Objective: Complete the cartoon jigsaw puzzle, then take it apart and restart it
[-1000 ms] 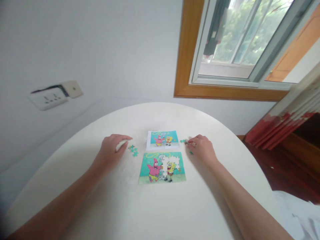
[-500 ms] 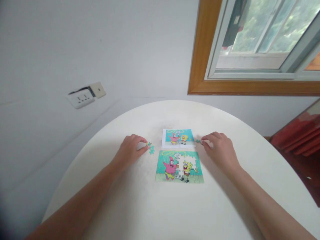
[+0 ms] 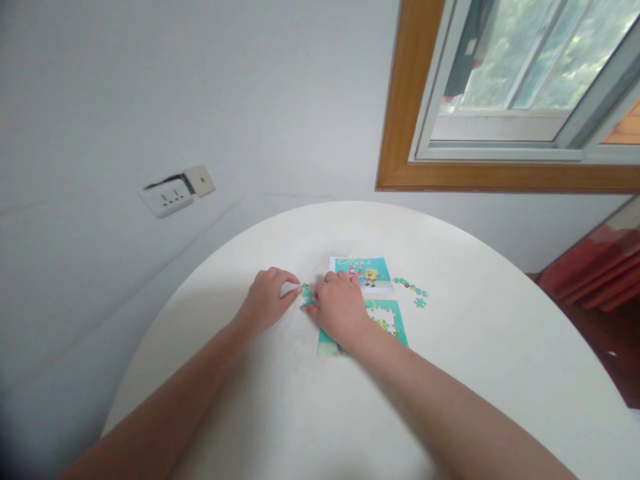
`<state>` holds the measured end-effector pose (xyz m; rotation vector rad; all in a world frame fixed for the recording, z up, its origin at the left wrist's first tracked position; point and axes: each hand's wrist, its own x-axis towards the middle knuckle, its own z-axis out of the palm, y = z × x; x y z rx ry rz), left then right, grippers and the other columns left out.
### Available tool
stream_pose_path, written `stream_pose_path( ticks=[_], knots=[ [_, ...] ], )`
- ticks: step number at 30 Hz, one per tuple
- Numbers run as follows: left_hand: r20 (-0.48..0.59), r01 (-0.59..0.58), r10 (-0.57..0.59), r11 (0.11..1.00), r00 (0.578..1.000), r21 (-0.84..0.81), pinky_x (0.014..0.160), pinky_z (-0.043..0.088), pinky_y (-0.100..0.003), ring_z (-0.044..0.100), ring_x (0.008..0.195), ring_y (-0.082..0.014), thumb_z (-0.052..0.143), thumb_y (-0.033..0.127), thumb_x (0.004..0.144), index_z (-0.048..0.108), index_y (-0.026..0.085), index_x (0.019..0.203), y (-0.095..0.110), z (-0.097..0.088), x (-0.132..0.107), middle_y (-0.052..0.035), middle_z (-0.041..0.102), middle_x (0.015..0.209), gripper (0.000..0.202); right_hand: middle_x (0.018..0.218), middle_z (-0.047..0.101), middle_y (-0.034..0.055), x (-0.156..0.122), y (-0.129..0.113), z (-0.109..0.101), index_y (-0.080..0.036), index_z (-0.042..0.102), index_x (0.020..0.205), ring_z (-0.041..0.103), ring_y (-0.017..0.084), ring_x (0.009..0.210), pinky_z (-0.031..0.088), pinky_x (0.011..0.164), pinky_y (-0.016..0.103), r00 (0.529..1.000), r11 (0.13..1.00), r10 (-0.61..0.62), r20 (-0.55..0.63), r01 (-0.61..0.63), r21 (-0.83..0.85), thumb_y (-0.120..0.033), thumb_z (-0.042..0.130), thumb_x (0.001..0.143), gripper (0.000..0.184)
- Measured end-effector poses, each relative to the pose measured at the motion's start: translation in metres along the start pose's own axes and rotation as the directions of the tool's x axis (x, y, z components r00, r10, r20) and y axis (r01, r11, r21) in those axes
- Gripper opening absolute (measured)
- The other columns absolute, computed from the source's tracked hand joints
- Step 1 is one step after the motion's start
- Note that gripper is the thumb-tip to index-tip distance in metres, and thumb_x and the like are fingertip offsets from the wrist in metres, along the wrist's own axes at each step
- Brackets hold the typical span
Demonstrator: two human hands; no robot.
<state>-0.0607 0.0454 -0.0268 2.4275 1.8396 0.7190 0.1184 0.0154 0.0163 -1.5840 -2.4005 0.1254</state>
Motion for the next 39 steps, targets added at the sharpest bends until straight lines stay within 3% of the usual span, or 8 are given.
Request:
stream_pose_path(
  ticks=[9, 13, 18, 25, 29, 32, 35, 39],
  knots=[
    [-0.023, -0.002, 0.002, 1.0, 1.0, -0.013, 0.089, 0.041, -0.043, 0.053, 0.094, -0.0254, 0.059, 0.023, 0.081, 0.064, 0.018, 0.091, 0.003, -0.002, -0.001, -0.0088, 0.061, 0.095, 0.013, 0.096, 0.068, 0.0107, 0.004, -0.008, -0.001, -0.018, 0.072, 0.091, 0.058, 0.026, 0.098, 0.04, 0.085, 0.035, 0.987, 0.987, 0.108, 0.117, -0.121, 0.102, -0.026, 0.06, 0.08, 0.018],
    [-0.047, -0.103, 0.1, 0.992, 0.994, -0.07, 0.089, 0.041, -0.041, 0.055, 0.092, -0.0232, 0.058, 0.023, 0.081, 0.066, 0.019, 0.088, 0.001, -0.007, 0.003, -0.0069, 0.063, 0.091, 0.011, 0.096, 0.068, 0.01, 0.004, -0.002, 0.003, -0.018, 0.072, 0.091, 0.059, 0.024, 0.097, 0.04, 0.084, 0.032, 0.989, 0.98, 0.101, 0.104, -0.117, 0.164, -0.024, 0.062, 0.077, 0.017],
    [0.091, -0.241, 0.262, 0.952, 0.961, -0.191, 0.084, 0.041, -0.036, 0.06, 0.084, -0.0191, 0.062, 0.027, 0.079, 0.069, 0.022, 0.081, -0.002, -0.016, 0.005, -0.0025, 0.068, 0.082, 0.009, 0.094, 0.068, 0.0088, 0.002, 0.003, 0.007, -0.018, 0.071, 0.089, 0.059, 0.023, 0.096, 0.04, 0.083, 0.031, 0.996, 0.976, 0.062, 0.071, -0.075, 0.204, -0.023, 0.062, 0.077, 0.016],
    [0.224, -0.201, 0.263, 0.943, 0.938, -0.264, 0.079, 0.044, -0.031, 0.062, 0.08, -0.0174, 0.061, 0.025, 0.075, 0.07, 0.022, 0.071, 0.003, -0.018, 0.007, -0.0006, 0.07, 0.076, 0.01, 0.098, 0.068, 0.0088, 0.003, 0.003, 0.0, -0.019, 0.07, 0.094, 0.058, 0.023, 0.098, 0.038, 0.088, 0.034, 0.998, 0.983, 0.035, 0.054, -0.044, 0.176, -0.024, 0.063, 0.078, 0.018],
    [0.234, -0.129, 0.204, 0.945, 0.951, -0.3, 0.072, 0.046, -0.028, 0.062, 0.075, -0.0171, 0.059, 0.027, 0.074, 0.07, 0.021, 0.069, 0.005, -0.023, 0.009, -0.0021, 0.07, 0.076, 0.014, 0.102, 0.067, 0.0082, -0.004, 0.036, -0.024, -0.02, 0.067, 0.107, 0.058, 0.022, 0.098, 0.04, 0.087, 0.032, 1.0, 0.98, 0.002, 0.001, -0.002, 0.201, -0.026, 0.067, 0.077, 0.031],
    [0.196, -0.144, 0.214, 0.936, 0.957, -0.322, 0.073, 0.047, -0.03, 0.061, 0.077, -0.018, 0.059, 0.031, 0.076, 0.071, 0.021, 0.072, 0.016, -0.027, 0.01, -0.003, 0.069, 0.078, 0.016, 0.096, 0.068, 0.0062, -0.026, 0.075, -0.041, -0.022, 0.07, 0.1, 0.059, 0.018, 0.088, 0.043, 0.083, 0.03, 0.997, 0.976, 0.053, -0.054, -0.041, 0.213, -0.02, 0.059, 0.082, 0.021],
    [0.17, -0.19, 0.265, 0.913, 0.949, -0.361, 0.078, 0.046, -0.032, 0.06, 0.081, -0.0185, 0.061, 0.032, 0.077, 0.07, 0.022, 0.072, 0.04, -0.025, 0.011, -0.0031, 0.067, 0.082, 0.015, 0.09, 0.068, 0.0058, -0.056, 0.107, -0.041, -0.02, 0.07, 0.097, 0.059, 0.018, 0.081, 0.045, 0.08, 0.03, 0.992, 0.975, 0.089, -0.09, -0.068, 0.213, -0.016, 0.053, 0.084, 0.022],
    [0.202, -0.266, 0.352, 0.895, 0.914, -0.357, 0.087, 0.042, -0.036, 0.059, 0.09, -0.021, 0.066, 0.032, 0.078, 0.071, 0.022, 0.073, 0.085, -0.011, 0.02, -0.0037, 0.067, 0.083, 0.012, 0.085, 0.067, 0.0056, -0.084, 0.125, -0.026, -0.02, 0.071, 0.092, 0.059, 0.018, 0.081, 0.046, 0.077, 0.03, 0.99, 0.967, 0.098, -0.105, -0.069, 0.246, -0.013, 0.052, 0.082, 0.022]
  ],
)
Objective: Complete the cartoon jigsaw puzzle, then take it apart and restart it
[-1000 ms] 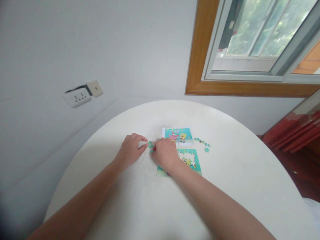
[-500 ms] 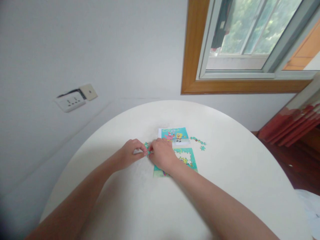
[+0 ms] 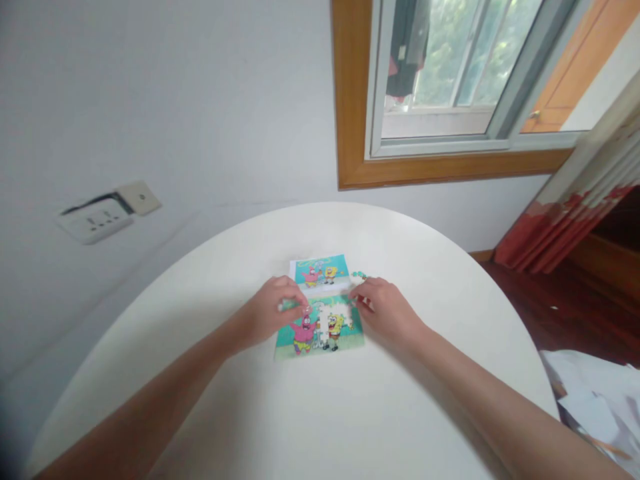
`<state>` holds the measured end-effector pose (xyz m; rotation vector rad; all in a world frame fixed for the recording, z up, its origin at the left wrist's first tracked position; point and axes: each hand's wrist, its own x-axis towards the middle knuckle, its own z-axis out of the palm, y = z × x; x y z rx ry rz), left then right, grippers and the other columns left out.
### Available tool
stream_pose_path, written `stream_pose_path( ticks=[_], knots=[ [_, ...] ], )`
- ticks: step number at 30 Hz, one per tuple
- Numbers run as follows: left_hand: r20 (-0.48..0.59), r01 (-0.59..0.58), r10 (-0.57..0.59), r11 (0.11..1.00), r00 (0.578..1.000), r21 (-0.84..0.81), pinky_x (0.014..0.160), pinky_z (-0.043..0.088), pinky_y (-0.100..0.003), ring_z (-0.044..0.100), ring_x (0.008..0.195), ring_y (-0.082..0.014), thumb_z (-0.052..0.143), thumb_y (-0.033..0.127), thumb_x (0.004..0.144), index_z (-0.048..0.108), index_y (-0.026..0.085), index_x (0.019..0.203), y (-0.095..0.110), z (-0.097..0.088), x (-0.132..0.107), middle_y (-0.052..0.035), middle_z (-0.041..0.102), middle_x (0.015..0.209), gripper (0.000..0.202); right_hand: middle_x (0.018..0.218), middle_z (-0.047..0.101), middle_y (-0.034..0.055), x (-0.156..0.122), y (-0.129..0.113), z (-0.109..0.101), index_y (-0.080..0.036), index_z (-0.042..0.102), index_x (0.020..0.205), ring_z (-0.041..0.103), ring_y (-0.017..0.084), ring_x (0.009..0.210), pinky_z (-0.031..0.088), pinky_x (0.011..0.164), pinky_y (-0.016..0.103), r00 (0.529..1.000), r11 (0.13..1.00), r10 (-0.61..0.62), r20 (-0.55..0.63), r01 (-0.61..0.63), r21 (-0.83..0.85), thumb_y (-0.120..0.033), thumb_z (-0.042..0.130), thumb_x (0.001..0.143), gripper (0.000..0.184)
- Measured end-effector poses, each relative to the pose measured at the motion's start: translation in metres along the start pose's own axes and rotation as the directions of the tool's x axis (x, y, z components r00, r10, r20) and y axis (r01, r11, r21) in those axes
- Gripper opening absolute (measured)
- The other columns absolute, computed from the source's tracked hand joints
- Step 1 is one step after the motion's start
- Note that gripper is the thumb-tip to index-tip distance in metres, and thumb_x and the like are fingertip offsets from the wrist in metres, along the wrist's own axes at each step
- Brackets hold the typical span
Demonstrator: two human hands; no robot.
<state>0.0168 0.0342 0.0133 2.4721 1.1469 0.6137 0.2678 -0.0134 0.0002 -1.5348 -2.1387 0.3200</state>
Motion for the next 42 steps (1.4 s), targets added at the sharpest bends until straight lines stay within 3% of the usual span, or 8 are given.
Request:
stream_pose_path(
  ticks=[4, 9, 15, 25, 28, 32, 38, 42],
  knots=[
    [0.058, -0.027, 0.025, 0.999, 0.998, 0.033, 0.093, 0.039, -0.037, 0.058, 0.095, -0.021, 0.065, 0.03, 0.08, 0.071, 0.022, 0.075, 0.023, 0.019, 0.031, -0.0036, 0.066, 0.084, 0.012, 0.087, 0.066, 0.0055, -0.008, 0.006, 0.003, -0.022, 0.072, 0.092, 0.059, 0.019, 0.085, 0.045, 0.08, 0.031, 1.0, 0.999, -0.013, 0.008, 0.012, 0.034, -0.017, 0.057, 0.081, 0.019],
    [0.142, -0.002, -0.013, 0.995, 0.99, 0.103, 0.096, 0.038, -0.04, 0.057, 0.095, -0.0218, 0.064, 0.027, 0.08, 0.07, 0.02, 0.071, 0.032, 0.032, 0.053, -0.0033, 0.067, 0.083, 0.013, 0.092, 0.066, 0.007, -0.007, 0.009, 0.0, -0.023, 0.073, 0.095, 0.058, 0.021, 0.091, 0.044, 0.084, 0.033, 0.997, 1.0, 0.007, 0.081, -0.007, 0.004, -0.025, 0.063, 0.079, 0.019],
    [0.195, -0.022, -0.012, 0.985, 0.981, 0.171, 0.1, 0.034, -0.044, 0.056, 0.095, -0.0228, 0.062, 0.028, 0.08, 0.07, 0.021, 0.071, 0.03, 0.039, 0.056, -0.0028, 0.069, 0.082, 0.015, 0.095, 0.065, 0.0069, -0.006, 0.006, -0.003, -0.022, 0.072, 0.093, 0.057, 0.021, 0.095, 0.042, 0.088, 0.034, 0.993, 0.998, 0.065, 0.095, -0.065, -0.007, -0.027, 0.067, 0.078, 0.017],
    [0.253, -0.018, -0.032, 0.981, 0.967, 0.192, 0.1, 0.034, -0.043, 0.057, 0.092, -0.0216, 0.061, 0.03, 0.079, 0.069, 0.02, 0.069, 0.034, 0.034, 0.058, -0.0031, 0.069, 0.081, 0.017, 0.095, 0.064, 0.0073, -0.005, 0.004, -0.005, -0.021, 0.071, 0.093, 0.056, 0.023, 0.095, 0.041, 0.086, 0.036, 0.991, 0.997, 0.077, 0.105, -0.077, -0.004, -0.027, 0.068, 0.077, 0.017],
    [0.214, -0.019, -0.022, 0.982, 0.977, 0.188, 0.098, 0.035, -0.043, 0.057, 0.089, -0.021, 0.058, 0.028, 0.08, 0.068, 0.019, 0.068, 0.035, 0.033, 0.055, -0.003, 0.068, 0.079, 0.018, 0.094, 0.064, 0.0076, -0.006, 0.003, -0.005, -0.021, 0.071, 0.092, 0.056, 0.024, 0.095, 0.041, 0.086, 0.037, 0.994, 0.998, 0.062, 0.088, -0.062, -0.002, -0.028, 0.067, 0.078, 0.016],
    [0.072, 0.011, -0.02, 0.993, 0.997, 0.118, 0.097, 0.037, -0.041, 0.057, 0.088, -0.0201, 0.056, 0.031, 0.083, 0.066, 0.019, 0.07, 0.035, 0.035, 0.048, -0.0023, 0.067, 0.079, 0.02, 0.093, 0.065, 0.0085, -0.007, 0.004, -0.004, -0.02, 0.072, 0.092, 0.056, 0.022, 0.094, 0.042, 0.085, 0.036, 0.999, 0.997, 0.038, 0.019, -0.039, 0.062, -0.03, 0.064, 0.081, 0.017],
    [-0.066, 0.023, -0.021, 0.999, 0.998, 0.035, 0.105, 0.032, -0.045, 0.057, 0.092, -0.0191, 0.052, 0.029, 0.085, 0.064, 0.02, 0.075, 0.036, 0.042, 0.039, -0.0017, 0.066, 0.085, 0.018, 0.078, 0.066, 0.0047, -0.003, 0.004, 0.0, -0.018, 0.071, 0.077, 0.057, 0.017, 0.081, 0.044, 0.079, 0.031, 0.995, 0.96, 0.053, -0.08, -0.029, 0.279, -0.015, 0.058, 0.081, 0.014],
    [-0.156, 0.042, -0.039, 0.999, 0.987, 0.015, 0.104, 0.035, -0.045, 0.056, 0.097, -0.0209, 0.051, 0.03, 0.086, 0.064, 0.02, 0.078, 0.041, 0.045, 0.034, -0.0037, 0.065, 0.086, 0.018, 0.08, 0.066, 0.0037, -0.001, 0.001, 0.0, -0.018, 0.07, 0.079, 0.057, 0.016, 0.077, 0.044, 0.07, 0.028, 0.991, 0.903, 0.116, -0.072, -0.075, 0.424, -0.016, 0.054, 0.083, 0.016]
  ],
)
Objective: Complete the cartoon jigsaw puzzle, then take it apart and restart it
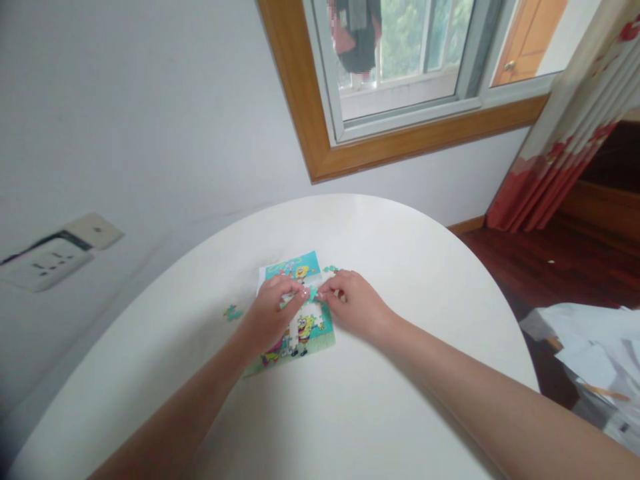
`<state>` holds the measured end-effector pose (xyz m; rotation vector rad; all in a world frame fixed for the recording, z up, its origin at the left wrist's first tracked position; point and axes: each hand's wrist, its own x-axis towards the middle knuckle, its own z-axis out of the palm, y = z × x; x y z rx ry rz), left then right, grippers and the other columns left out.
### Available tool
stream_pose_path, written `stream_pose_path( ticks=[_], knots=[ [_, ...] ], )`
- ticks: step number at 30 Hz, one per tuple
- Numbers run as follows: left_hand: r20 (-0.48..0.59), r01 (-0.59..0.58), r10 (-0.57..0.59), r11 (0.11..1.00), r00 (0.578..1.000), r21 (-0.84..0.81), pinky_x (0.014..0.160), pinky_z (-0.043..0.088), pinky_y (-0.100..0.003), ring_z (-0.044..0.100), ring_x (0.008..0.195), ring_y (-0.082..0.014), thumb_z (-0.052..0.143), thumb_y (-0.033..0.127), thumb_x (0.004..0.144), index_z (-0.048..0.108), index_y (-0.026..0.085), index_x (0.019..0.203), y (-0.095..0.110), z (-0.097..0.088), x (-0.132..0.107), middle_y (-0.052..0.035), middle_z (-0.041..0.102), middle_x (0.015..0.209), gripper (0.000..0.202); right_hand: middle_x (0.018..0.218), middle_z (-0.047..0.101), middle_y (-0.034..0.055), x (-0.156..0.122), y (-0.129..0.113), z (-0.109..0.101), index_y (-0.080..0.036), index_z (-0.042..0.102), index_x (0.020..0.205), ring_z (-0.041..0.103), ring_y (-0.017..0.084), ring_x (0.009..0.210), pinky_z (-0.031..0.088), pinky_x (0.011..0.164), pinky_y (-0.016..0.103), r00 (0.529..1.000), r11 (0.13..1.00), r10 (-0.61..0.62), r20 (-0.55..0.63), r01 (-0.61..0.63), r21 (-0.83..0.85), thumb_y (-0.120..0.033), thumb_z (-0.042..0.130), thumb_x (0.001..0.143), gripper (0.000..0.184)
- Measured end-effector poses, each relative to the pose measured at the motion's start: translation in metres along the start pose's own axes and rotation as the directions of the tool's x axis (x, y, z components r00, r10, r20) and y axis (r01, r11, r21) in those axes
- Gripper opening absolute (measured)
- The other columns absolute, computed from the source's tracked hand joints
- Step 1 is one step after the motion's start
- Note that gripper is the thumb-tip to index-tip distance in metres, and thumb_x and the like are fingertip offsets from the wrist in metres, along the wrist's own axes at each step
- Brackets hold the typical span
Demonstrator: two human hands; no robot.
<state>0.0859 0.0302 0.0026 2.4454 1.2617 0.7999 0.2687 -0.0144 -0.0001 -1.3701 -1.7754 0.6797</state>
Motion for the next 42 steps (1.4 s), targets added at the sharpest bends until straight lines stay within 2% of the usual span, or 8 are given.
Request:
stream_pose_path(
  ticks=[8, 12, 20, 22, 25, 28, 38, 42],
  knots=[
    [-0.163, 0.01, -0.017, 0.999, 0.986, -0.047, 0.097, 0.041, -0.04, 0.056, 0.095, -0.0204, 0.051, 0.027, 0.087, 0.062, 0.02, 0.082, 0.004, 0.005, -0.006, -0.004, 0.065, 0.088, 0.014, 0.082, 0.063, 0.0039, -0.004, -0.008, 0.007, -0.018, 0.067, 0.079, 0.055, 0.016, 0.078, 0.042, 0.072, 0.029, 0.999, 0.983, 0.045, -0.024, -0.04, 0.182, -0.035, 0.049, 0.089, 0.027],
    [-0.111, -0.034, 0.029, 0.998, 0.993, -0.047, 0.098, 0.039, -0.04, 0.056, 0.093, -0.02, 0.05, 0.026, 0.088, 0.062, 0.02, 0.08, 0.011, 0.001, -0.01, -0.0029, 0.064, 0.085, 0.015, 0.072, 0.057, 0.0015, -0.005, -0.007, 0.01, -0.017, 0.061, 0.07, 0.051, 0.015, 0.073, 0.039, 0.069, 0.028, 0.996, 0.981, 0.06, -0.066, -0.046, 0.19, -0.037, 0.049, 0.088, 0.03],
    [0.063, -0.117, 0.12, 0.992, 0.991, -0.043, 0.098, 0.037, -0.04, 0.054, 0.091, -0.0194, 0.058, 0.027, 0.084, 0.065, 0.021, 0.076, 0.017, -0.014, -0.015, -0.002, 0.06, 0.085, 0.012, 0.066, 0.051, -0.0011, -0.003, -0.008, 0.007, -0.017, 0.056, 0.068, 0.047, 0.014, 0.067, 0.038, 0.064, 0.026, 0.998, 0.982, 0.019, -0.052, -0.009, 0.19, -0.038, 0.045, 0.09, 0.032],
    [0.099, -0.143, 0.143, 0.99, 0.985, -0.011, 0.097, 0.037, -0.04, 0.053, 0.094, -0.0206, 0.06, 0.031, 0.083, 0.067, 0.022, 0.082, 0.015, -0.021, -0.014, -0.0026, 0.059, 0.089, 0.011, 0.067, 0.054, -0.0002, -0.003, -0.008, 0.004, -0.017, 0.056, 0.066, 0.049, 0.014, 0.069, 0.038, 0.066, 0.026, 0.999, 0.991, -0.013, -0.038, 0.018, 0.132, -0.035, 0.046, 0.09, 0.031],
    [0.12, -0.199, 0.19, 0.978, 0.974, 0.063, 0.094, 0.037, -0.039, 0.05, 0.101, -0.0235, 0.063, 0.038, 0.081, 0.066, 0.024, 0.102, 0.01, -0.031, -0.011, -0.0042, 0.058, 0.098, 0.025, 0.069, 0.058, 0.0012, -0.002, -0.008, 0.0, -0.017, 0.059, 0.064, 0.052, 0.014, 0.072, 0.039, 0.069, 0.026, 0.999, 0.998, -0.04, 0.009, 0.04, 0.05, -0.032, 0.048, 0.089, 0.031],
    [0.155, -0.289, 0.271, 0.952, 0.95, 0.106, 0.093, 0.038, -0.038, 0.048, 0.101, -0.0235, 0.063, 0.041, 0.081, 0.066, 0.027, 0.106, 0.008, -0.035, -0.008, -0.004, 0.057, 0.099, 0.029, 0.067, 0.059, 0.001, -0.003, -0.008, -0.002, -0.016, 0.06, 0.064, 0.052, 0.014, 0.072, 0.039, 0.067, 0.025, 0.998, 0.999, -0.035, 0.045, 0.035, 0.018, -0.03, 0.049, 0.089, 0.031],
    [0.105, -0.313, 0.301, 0.942, 0.948, 0.125, 0.088, 0.038, -0.035, 0.05, 0.095, -0.0215, 0.065, 0.036, 0.081, 0.07, 0.026, 0.096, 0.013, -0.034, -0.005, -0.0029, 0.058, 0.092, 0.019, 0.07, 0.059, -0.0001, -0.004, -0.01, 0.001, -0.016, 0.061, 0.066, 0.051, 0.012, 0.071, 0.037, 0.064, 0.023, 1.0, 0.993, -0.006, 0.006, 0.005, 0.114, -0.026, 0.05, 0.087, 0.025],
    [0.091, -0.284, 0.272, 0.944, 0.958, 0.171, 0.088, 0.039, -0.038, 0.051, 0.095, -0.0225, 0.066, 0.036, 0.08, 0.069, 0.024, 0.095, 0.012, -0.036, -0.007, -0.004, 0.06, 0.094, 0.019, 0.066, 0.056, -0.0004, -0.003, -0.007, -0.001, -0.017, 0.057, 0.061, 0.05, 0.012, 0.067, 0.038, 0.065, 0.024, 0.999, 0.996, -0.036, 0.015, 0.035, 0.086, -0.033, 0.045, 0.091, 0.036]
  ],
)
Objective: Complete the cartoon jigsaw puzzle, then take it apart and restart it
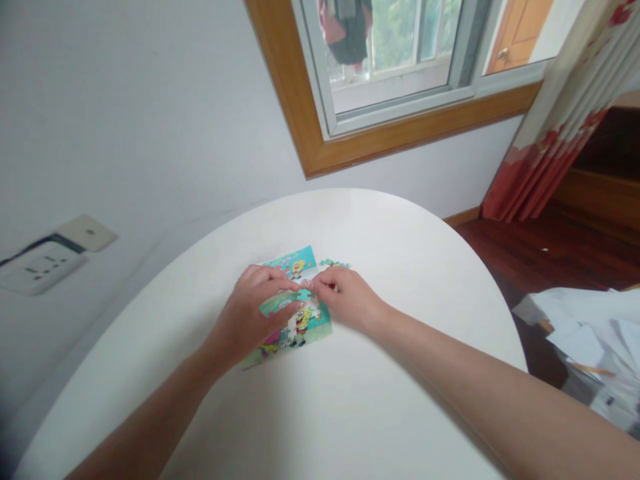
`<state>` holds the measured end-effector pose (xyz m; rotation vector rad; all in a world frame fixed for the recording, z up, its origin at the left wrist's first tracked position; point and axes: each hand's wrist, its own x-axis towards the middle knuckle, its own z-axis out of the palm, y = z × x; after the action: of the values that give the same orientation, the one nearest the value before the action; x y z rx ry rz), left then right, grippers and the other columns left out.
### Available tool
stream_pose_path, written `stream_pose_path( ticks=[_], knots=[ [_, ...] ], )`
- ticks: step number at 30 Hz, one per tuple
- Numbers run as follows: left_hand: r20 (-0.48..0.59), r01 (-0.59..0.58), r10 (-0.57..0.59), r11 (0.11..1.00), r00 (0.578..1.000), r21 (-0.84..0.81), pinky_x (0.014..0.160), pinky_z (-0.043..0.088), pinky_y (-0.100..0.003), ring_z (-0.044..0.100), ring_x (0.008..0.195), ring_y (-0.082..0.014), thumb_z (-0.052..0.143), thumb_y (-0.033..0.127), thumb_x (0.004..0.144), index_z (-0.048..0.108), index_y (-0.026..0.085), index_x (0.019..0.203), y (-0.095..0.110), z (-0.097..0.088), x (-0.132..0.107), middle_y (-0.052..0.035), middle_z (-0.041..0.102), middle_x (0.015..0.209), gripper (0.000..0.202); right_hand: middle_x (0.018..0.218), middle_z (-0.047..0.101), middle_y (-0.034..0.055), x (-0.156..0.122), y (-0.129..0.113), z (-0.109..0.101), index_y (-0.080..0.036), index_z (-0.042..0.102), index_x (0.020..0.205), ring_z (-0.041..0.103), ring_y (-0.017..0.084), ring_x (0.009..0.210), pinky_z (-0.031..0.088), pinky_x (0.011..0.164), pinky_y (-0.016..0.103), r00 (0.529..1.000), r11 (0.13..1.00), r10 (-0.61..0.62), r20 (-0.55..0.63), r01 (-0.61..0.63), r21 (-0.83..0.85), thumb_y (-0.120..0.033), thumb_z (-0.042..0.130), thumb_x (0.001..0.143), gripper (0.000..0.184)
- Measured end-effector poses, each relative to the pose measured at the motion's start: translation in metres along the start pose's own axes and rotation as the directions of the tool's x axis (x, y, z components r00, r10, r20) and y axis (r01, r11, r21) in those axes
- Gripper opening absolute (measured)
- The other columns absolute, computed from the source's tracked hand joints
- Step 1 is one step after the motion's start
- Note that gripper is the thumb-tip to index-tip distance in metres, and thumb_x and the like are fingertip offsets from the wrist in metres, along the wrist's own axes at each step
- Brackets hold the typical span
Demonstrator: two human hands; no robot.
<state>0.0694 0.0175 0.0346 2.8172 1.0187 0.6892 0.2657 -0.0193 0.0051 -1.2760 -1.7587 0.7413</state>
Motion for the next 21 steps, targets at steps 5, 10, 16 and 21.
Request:
stream_pose_path(
  ticks=[5, 10, 16, 21],
  knots=[
    [0.048, 0.041, -0.045, 0.995, 0.998, 0.09, 0.088, 0.039, -0.04, 0.051, 0.098, -0.0243, 0.066, 0.036, 0.079, 0.068, 0.025, 0.093, -0.002, 0.008, -0.005, -0.0041, 0.061, 0.097, 0.018, 0.067, 0.059, 0.0022, 0.002, 0.005, -0.008, -0.017, 0.058, 0.059, 0.051, 0.014, 0.066, 0.038, 0.067, 0.026, 1.0, 0.98, -0.012, -0.012, 0.01, -0.199, -0.035, 0.041, 0.094, 0.042],
    [0.083, 0.074, -0.082, 0.993, 0.993, 0.096, 0.089, 0.039, -0.04, 0.051, 0.099, -0.0249, 0.067, 0.036, 0.078, 0.068, 0.025, 0.09, 0.001, 0.019, -0.008, -0.0041, 0.06, 0.096, 0.016, 0.068, 0.062, 0.0029, 0.002, 0.009, -0.012, -0.019, 0.067, 0.067, 0.053, 0.014, 0.068, 0.037, 0.068, 0.026, 0.999, 0.942, 0.022, 0.028, -0.012, -0.335, -0.03, 0.048, 0.09, 0.031],
    [0.085, 0.077, -0.085, 0.993, 0.993, 0.084, 0.098, 0.037, -0.045, 0.051, 0.101, -0.0255, 0.07, 0.036, 0.075, 0.067, 0.025, 0.088, 0.006, 0.025, -0.006, -0.0034, 0.059, 0.094, 0.017, 0.073, 0.067, 0.004, 0.0, 0.008, -0.011, -0.021, 0.073, 0.077, 0.056, 0.016, 0.071, 0.039, 0.07, 0.027, 0.998, 0.937, 0.045, 0.035, -0.03, -0.349, -0.028, 0.053, 0.087, 0.024],
    [0.106, 0.084, -0.092, 0.994, 0.99, 0.074, 0.096, 0.039, -0.045, 0.052, 0.099, -0.0254, 0.071, 0.038, 0.075, 0.068, 0.025, 0.088, 0.004, 0.025, -0.007, -0.0042, 0.059, 0.095, 0.019, 0.074, 0.067, 0.0045, 0.001, 0.008, -0.011, -0.021, 0.074, 0.08, 0.056, 0.016, 0.071, 0.04, 0.071, 0.028, 0.997, 0.933, 0.053, 0.059, -0.028, -0.358, -0.03, 0.052, 0.087, 0.024]
  ],
)
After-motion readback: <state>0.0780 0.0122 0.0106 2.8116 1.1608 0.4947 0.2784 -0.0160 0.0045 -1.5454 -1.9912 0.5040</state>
